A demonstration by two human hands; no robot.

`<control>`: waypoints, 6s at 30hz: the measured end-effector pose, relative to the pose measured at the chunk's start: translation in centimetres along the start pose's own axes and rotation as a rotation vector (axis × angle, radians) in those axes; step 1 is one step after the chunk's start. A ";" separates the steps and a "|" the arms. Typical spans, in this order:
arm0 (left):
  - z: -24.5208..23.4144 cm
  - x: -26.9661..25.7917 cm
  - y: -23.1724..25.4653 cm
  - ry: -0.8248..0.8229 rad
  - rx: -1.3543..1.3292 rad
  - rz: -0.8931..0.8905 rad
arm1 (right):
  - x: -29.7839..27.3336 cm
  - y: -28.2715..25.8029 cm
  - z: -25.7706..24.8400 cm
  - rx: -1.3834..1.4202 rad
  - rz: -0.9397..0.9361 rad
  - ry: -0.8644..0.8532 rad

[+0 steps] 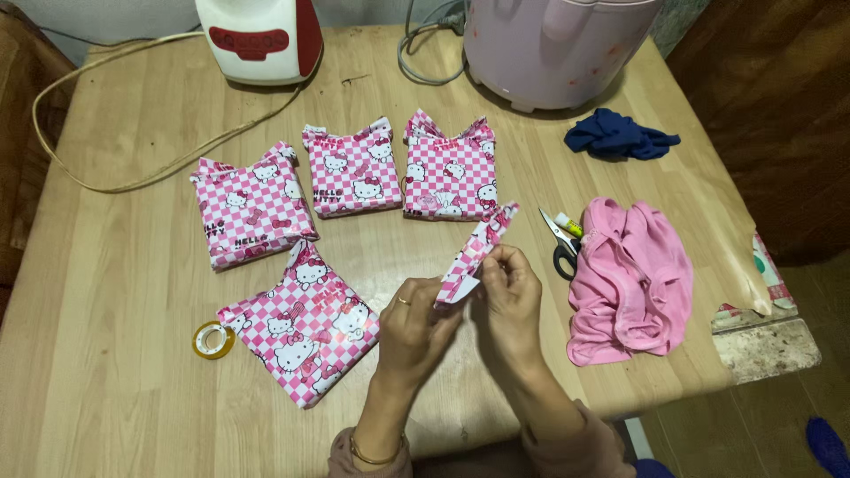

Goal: The person wraps a small box with Hello Kitty patterned paper, folds the edges, and secures them with tape. They then place the wrapped box into a white plastic bag and seal it. The person repeats the wrapping process with another box.

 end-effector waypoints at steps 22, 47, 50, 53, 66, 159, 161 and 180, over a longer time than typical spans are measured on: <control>-3.2 5.7 -2.8 -0.243 -0.257 -0.070 | -1.9 -10.7 8.9 -1.620 -0.987 -0.570; -2.9 1.5 3.1 0.313 0.597 0.212 | 4.2 -7.1 8.6 -1.060 0.348 -0.831; -2.5 2.1 2.0 0.164 0.415 0.030 | 3.7 -5.4 6.5 -0.922 0.442 -0.822; -1.6 1.0 -0.5 0.049 -0.089 -0.418 | 3.1 -4.2 4.6 -0.743 0.529 -0.773; -3.6 2.1 0.5 -0.290 -0.317 -0.646 | 1.0 -0.8 2.5 -0.343 0.580 -0.483; -0.3 8.3 -7.5 -0.794 -0.084 -0.669 | 2.9 3.8 1.3 0.473 0.504 -0.211; -0.6 8.9 -7.4 -0.761 -0.062 -0.708 | 2.9 3.9 1.2 0.454 0.525 -0.210; -2.4 6.5 -11.9 -0.469 -0.444 -0.801 | 8.1 -0.9 -8.6 -0.063 0.225 0.107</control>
Point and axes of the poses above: each hand's wrist, its own x-axis towards the middle knuckle, its own z-axis out of the palm, y = z × x, the point moved 8 cm from there along x, towards the middle knuckle, and after that the axes turned 6 degrees about x, right-handed, at the moved point
